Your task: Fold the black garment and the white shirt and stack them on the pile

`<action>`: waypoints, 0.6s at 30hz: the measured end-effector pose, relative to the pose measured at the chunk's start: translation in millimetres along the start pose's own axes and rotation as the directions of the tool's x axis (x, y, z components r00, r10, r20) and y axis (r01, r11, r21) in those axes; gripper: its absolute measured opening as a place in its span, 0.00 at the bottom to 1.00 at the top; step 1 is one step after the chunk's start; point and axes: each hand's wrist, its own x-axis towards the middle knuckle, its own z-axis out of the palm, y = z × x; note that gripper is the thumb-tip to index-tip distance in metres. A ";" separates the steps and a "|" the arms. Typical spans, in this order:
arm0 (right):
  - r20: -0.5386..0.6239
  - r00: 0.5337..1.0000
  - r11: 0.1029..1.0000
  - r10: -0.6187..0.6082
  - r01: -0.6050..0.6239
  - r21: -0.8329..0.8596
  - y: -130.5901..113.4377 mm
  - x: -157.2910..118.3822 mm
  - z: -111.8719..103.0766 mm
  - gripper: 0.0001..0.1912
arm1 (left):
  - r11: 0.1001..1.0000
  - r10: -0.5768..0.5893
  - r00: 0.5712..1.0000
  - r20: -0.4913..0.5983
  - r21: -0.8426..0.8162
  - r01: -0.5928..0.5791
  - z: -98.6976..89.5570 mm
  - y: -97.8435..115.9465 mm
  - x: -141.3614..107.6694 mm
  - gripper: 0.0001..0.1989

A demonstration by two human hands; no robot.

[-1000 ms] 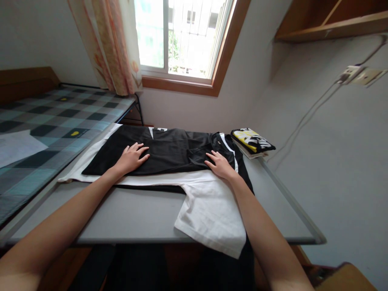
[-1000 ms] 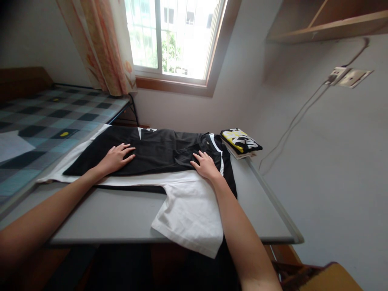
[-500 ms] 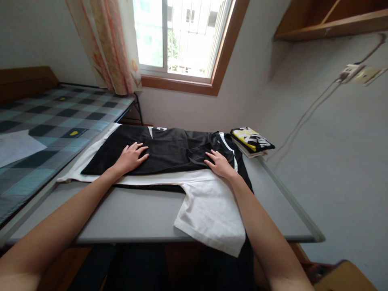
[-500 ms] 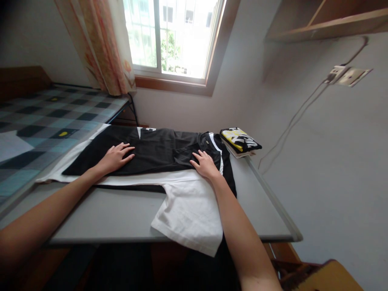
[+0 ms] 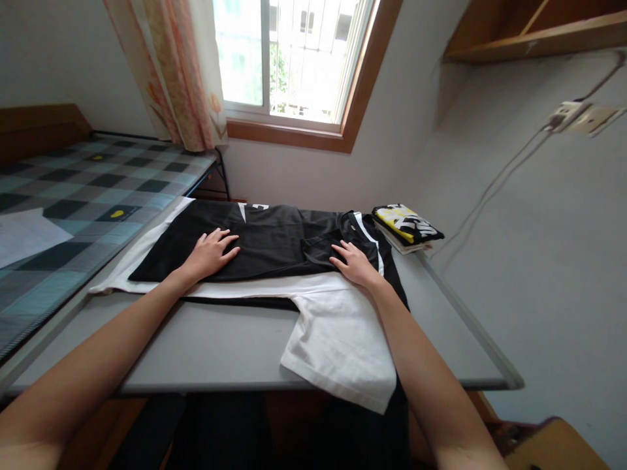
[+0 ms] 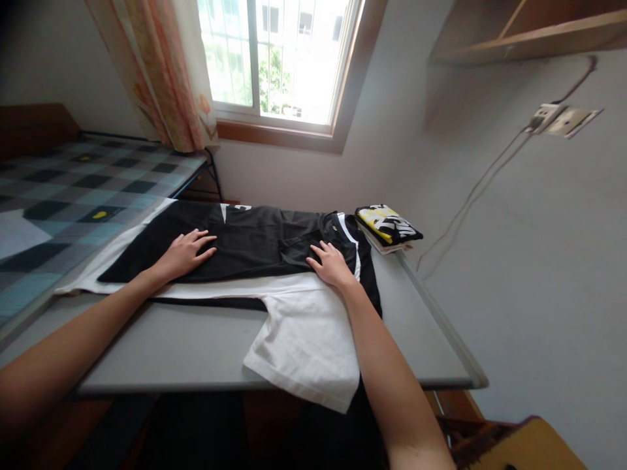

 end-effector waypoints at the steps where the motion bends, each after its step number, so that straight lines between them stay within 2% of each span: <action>1: 0.002 1.000 1.000 0.001 -0.001 0.000 -0.4 -0.1 -0.3 0.30 | 1.000 -0.001 1.000 0.004 -0.001 0.001 -0.4 0.3 -0.1 0.28; 18: 0.007 1.000 1.000 0.005 -0.005 -0.003 -1.1 -1.0 -2.0 0.29 | 1.000 -0.007 1.000 0.004 0.008 0.007 -3.0 3.3 -1.1 0.28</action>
